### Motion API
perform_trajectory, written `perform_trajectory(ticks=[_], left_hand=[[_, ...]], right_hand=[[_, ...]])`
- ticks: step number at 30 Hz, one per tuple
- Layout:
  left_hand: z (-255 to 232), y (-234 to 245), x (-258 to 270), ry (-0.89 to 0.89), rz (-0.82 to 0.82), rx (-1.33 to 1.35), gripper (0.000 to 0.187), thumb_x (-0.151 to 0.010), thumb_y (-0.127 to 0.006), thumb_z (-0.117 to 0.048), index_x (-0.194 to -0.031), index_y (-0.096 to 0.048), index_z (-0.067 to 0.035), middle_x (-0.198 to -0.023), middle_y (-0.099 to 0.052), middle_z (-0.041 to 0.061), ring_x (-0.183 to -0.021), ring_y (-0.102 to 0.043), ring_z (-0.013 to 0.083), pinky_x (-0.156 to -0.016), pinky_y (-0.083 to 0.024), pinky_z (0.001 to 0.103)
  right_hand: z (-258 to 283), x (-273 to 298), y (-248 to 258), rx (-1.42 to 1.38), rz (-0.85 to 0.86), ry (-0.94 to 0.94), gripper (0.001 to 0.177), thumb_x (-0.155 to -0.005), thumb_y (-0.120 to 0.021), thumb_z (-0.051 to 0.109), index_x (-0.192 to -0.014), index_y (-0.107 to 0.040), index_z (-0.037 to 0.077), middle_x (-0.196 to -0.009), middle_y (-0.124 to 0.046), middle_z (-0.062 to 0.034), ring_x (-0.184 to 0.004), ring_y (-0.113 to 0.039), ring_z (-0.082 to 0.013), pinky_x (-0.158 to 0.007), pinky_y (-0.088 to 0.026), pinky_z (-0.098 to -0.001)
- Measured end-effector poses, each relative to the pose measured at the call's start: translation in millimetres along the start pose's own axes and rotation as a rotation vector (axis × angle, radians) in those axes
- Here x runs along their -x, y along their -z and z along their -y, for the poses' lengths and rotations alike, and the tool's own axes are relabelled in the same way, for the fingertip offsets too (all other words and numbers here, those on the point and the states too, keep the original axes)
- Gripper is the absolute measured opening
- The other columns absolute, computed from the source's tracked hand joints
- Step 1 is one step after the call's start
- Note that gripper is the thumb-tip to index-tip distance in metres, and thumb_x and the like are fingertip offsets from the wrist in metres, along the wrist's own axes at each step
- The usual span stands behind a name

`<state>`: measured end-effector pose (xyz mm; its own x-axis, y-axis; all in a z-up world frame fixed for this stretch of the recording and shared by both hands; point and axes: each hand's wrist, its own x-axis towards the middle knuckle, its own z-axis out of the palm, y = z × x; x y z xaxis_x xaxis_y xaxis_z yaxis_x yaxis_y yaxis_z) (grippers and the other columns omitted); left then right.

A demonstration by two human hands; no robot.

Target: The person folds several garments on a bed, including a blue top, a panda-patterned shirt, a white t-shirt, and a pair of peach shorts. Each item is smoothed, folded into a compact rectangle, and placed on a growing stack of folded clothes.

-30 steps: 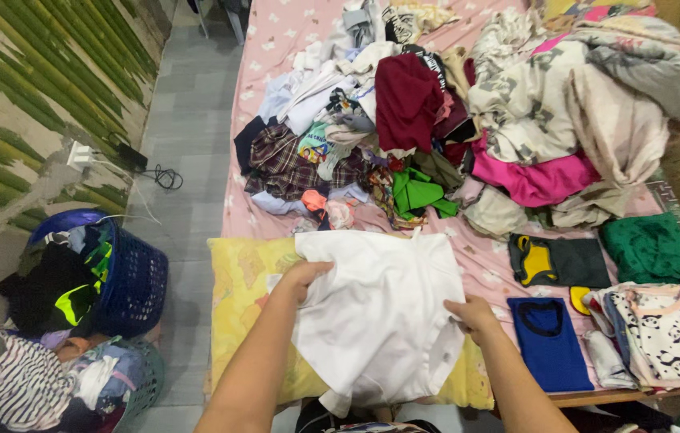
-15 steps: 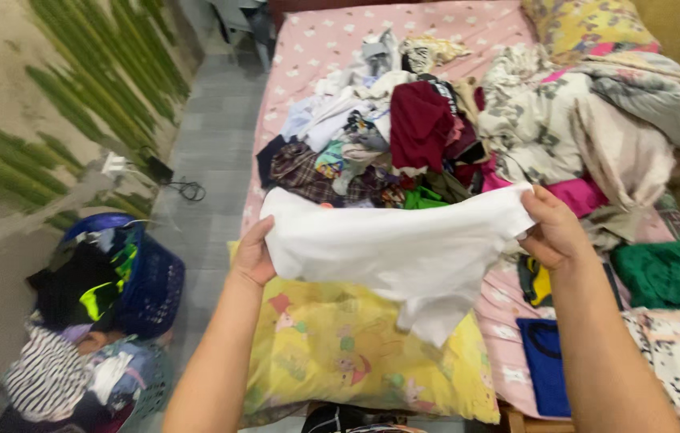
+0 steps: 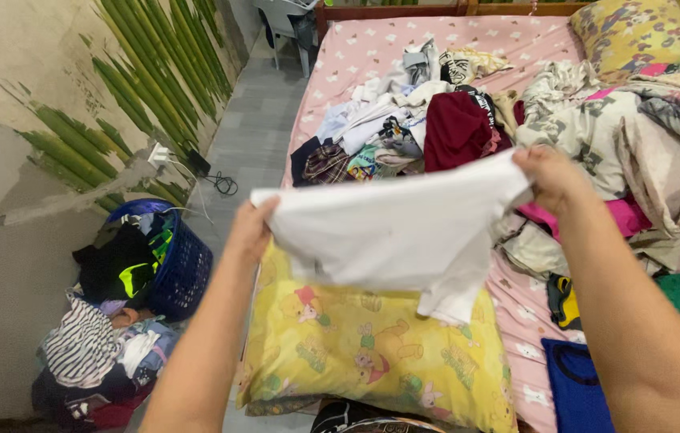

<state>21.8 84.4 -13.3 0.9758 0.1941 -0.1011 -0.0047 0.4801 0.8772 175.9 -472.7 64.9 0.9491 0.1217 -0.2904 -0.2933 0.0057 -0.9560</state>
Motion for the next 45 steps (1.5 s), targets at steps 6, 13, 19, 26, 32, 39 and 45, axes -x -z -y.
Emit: perform_trajectory(ticks=[6, 13, 19, 26, 32, 39, 45], left_hand=[[-74, -26, 2, -0.136, 0.07, -0.075, 0.038, -0.092, -0.073, -0.01, -0.127, -0.064, 0.002, -0.122, -0.071, 0.01, -0.11, -0.068, 0.0225, -0.098, -0.053, 0.04], [8, 57, 55, 0.134, 0.062, -0.442, 0.042, -0.082, -0.075, -0.011, -0.123, -0.069, 0.001, -0.114, -0.076, 0.006, -0.105, -0.068, 0.0171, -0.096, -0.053, 0.033], [167, 160, 103, 0.33, 0.061, -0.887, 0.028, -0.083, -0.077, -0.013, -0.109, -0.074, -0.001, -0.097, -0.077, 0.01, -0.082, -0.068, 0.0169, -0.074, -0.055, 0.032], [165, 166, 99, 0.457, 0.102, -0.602, 0.03, -0.08, -0.076, -0.015, -0.109, -0.073, -0.007, -0.093, -0.077, 0.001, -0.079, -0.068, 0.0124, -0.072, -0.055, 0.03], [162, 146, 97, 0.655, -0.039, -0.801, 0.033, -0.091, -0.077, -0.03, -0.111, -0.078, -0.003, -0.091, -0.072, 0.002, -0.075, -0.06, 0.0096, -0.067, -0.046, 0.028], [200, 150, 65, 0.438, -0.295, -0.882, 0.03, -0.08, -0.081, -0.019, -0.104, -0.076, -0.002, -0.085, -0.076, 0.009, -0.067, -0.066, 0.0197, -0.059, -0.052, 0.038], [193, 132, 56, 0.335, -0.311, -1.157, 0.028, -0.077, -0.085, -0.025, -0.093, -0.078, -0.004, -0.081, -0.076, 0.008, -0.066, -0.069, 0.0179, -0.063, -0.054, 0.034]], right_hand=[[63, 42, -3, -0.037, 0.002, 0.356, 0.017, -0.107, -0.064, 0.014, -0.121, -0.065, 0.003, -0.11, -0.07, -0.0047, -0.098, -0.066, -0.0179, -0.091, -0.055, -0.0362], [-115, 101, 31, 0.289, -0.122, 0.225, 0.026, -0.101, -0.062, 0.018, -0.122, -0.066, 0.004, -0.103, -0.069, -0.0011, -0.089, -0.059, -0.0127, -0.08, -0.048, -0.0292], [-344, 166, 20, 0.494, -0.051, -0.319, 0.037, -0.088, -0.074, 0.018, -0.122, -0.064, 0.004, -0.092, -0.069, -0.0013, -0.078, -0.064, -0.013, -0.072, -0.052, -0.0299], [-350, 176, 36, 0.451, -0.03, -0.208, 0.029, -0.086, -0.077, 0.016, -0.108, -0.072, -0.002, -0.078, -0.063, -0.0059, -0.068, -0.054, -0.0136, -0.063, -0.045, -0.0302], [-357, 193, 34, 0.676, 0.105, -0.278, 0.026, -0.08, -0.084, 0.016, -0.093, -0.074, -0.004, -0.08, -0.067, -0.0083, -0.075, -0.057, -0.0162, -0.069, -0.048, -0.0323], [-305, 121, -25, 0.94, -0.211, 0.342, 0.034, -0.079, -0.077, 0.019, -0.109, -0.073, 0.003, -0.109, -0.071, -0.0207, -0.103, -0.067, -0.0361, -0.092, -0.052, -0.0426], [-248, 60, -105, 1.23, 0.049, 0.089, 0.044, -0.07, -0.087, 0.033, -0.11, -0.075, 0.018, -0.13, -0.06, -0.0054, -0.125, -0.048, -0.033, -0.101, -0.043, -0.052]])
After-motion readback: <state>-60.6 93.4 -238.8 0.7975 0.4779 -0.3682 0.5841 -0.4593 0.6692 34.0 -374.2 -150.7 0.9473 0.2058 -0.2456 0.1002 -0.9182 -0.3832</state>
